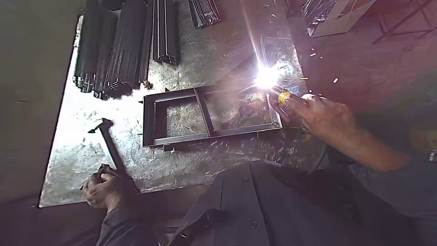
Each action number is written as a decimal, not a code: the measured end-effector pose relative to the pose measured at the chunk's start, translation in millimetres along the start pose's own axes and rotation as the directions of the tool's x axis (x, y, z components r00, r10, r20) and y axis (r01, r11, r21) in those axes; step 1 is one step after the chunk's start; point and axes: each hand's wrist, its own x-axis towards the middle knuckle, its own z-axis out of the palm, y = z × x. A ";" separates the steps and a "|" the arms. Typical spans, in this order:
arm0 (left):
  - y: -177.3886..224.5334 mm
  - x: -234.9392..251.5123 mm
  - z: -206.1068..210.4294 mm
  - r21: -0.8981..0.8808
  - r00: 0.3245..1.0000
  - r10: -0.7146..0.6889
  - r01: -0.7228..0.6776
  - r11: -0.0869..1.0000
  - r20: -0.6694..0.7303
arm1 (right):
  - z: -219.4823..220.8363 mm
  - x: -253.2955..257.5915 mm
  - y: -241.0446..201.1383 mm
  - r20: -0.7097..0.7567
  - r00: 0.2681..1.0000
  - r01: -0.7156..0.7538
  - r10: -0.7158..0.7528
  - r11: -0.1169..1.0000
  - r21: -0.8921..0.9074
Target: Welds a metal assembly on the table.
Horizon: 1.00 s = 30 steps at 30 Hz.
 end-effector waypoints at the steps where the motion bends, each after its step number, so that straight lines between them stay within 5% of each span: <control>1: 3.3 0.3 -2.7 -0.005 0.999 -0.031 0.031 0.999 0.030 | 0.2 0.1 0.3 0.008 1.000 -0.001 0.001 1.000 -0.001; 10: 15.4 -3.2 -21.3 -0.089 0.987 -0.103 0.115 0.989 0.126 | 0.4 2.0 -0.7 0.048 0.999 0.001 -0.001 1.000 -0.013; 14: 50.5 -32.0 -66.8 -0.103 0.979 -0.127 0.144 0.984 0.162 | 2.0 3.0 0.6 0.036 0.999 0.012 -0.012 1.000 0.000; 17: 45.8 -23.1 -55.6 -0.088 0.968 -0.174 0.192 0.977 0.180 | 2.5 3.0 2.8 0.080 0.996 -0.031 0.030 0.999 0.018; 19: 19.0 -10.1 -26.9 -0.058 0.988 -0.090 0.097 0.994 0.123 | 3.2 3.7 6.4 0.100 0.993 -0.076 0.068 0.993 0.086; 20: 3.8 -1.9 -7.8 -0.050 0.997 -0.053 0.055 0.997 0.051 | 3.6 3.8 8.8 0.109 0.989 -0.111 0.097 0.984 0.139; 22: -1.2 7.0 -5.7 -0.094 0.989 -0.068 0.081 0.992 0.130 | 4.9 1.8 14.5 0.116 0.977 -0.206 0.176 0.920 0.335; 25: 8.7 6.0 -18.0 -0.117 0.979 -0.110 0.132 0.984 0.174 | -1.7 -8.5 16.0 0.233 0.902 -0.415 0.363 0.583 0.699; 28: 11.7 1.1 -27.1 -0.119 0.975 -0.107 0.132 0.984 0.193 | -1.6 -26.9 2.2 0.294 0.854 -0.303 0.430 -0.048 0.952; 30: 4.0 9.6 -9.5 -0.121 0.982 -0.092 0.113 0.986 0.168 | -3.0 -39.8 -9.0 0.357 0.839 -0.244 0.410 -0.302 0.922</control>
